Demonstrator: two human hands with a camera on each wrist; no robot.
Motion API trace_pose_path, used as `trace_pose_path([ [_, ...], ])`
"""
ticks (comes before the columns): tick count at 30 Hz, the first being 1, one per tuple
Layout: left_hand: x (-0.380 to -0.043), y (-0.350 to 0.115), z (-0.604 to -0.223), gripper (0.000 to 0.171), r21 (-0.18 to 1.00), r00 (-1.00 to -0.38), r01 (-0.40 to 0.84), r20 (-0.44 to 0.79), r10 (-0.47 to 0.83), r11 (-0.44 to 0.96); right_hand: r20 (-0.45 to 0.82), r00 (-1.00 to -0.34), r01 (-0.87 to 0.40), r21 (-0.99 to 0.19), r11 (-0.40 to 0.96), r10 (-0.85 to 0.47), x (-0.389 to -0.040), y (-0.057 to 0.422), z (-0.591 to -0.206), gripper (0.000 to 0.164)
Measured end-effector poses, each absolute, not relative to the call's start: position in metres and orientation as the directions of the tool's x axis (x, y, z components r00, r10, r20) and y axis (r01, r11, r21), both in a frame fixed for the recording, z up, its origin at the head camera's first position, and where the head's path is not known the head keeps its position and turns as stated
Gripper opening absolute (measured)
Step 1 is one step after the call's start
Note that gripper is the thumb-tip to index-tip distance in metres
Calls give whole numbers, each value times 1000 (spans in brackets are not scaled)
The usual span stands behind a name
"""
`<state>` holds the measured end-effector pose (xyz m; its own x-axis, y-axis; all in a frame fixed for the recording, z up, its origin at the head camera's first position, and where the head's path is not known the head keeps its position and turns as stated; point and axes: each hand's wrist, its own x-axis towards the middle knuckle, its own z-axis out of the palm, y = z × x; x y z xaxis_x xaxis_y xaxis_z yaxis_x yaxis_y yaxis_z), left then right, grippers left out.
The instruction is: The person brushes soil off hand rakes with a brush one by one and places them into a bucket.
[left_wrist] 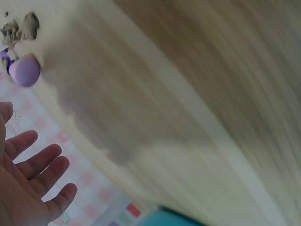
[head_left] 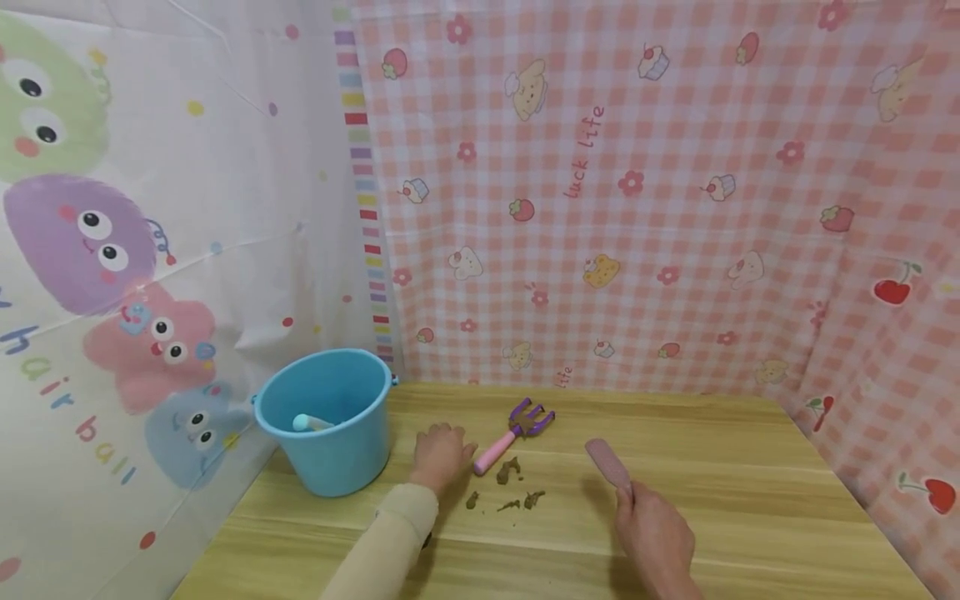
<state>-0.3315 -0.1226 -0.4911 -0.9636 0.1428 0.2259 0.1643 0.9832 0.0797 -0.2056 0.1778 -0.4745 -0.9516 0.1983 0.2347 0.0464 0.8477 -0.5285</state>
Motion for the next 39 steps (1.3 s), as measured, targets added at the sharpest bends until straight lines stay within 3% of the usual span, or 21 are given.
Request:
trace_pose_path([
  [7, -337, -102, -504, 44, 131, -980, 149, 155, 128, 980, 255, -947, 38, -515, 857, 195, -209, 178, -480, 29],
  [12, -344, -89, -512, 49, 118, -971, 180, 179, 157, 977, 256, -946, 45, -506, 862, 199, -209, 179, -481, 32],
  [19, -346, -76, -503, 40, 102, -960, 230, 190, 208, 968, 240, -949, 60, -502, 863, 205, -209, 182, -481, 34],
  [34, -353, -78, -507, 32, 5, -974, 190, 123, 188, 982, 231, -952, 59, -503, 863, 199, -206, 183, -481, 28],
  [39, -355, -82, -501, 30, 98, -978, 189, 102, 179, 977, 265, -945, 32, -504, 863, 190, -205, 183, -481, 26],
])
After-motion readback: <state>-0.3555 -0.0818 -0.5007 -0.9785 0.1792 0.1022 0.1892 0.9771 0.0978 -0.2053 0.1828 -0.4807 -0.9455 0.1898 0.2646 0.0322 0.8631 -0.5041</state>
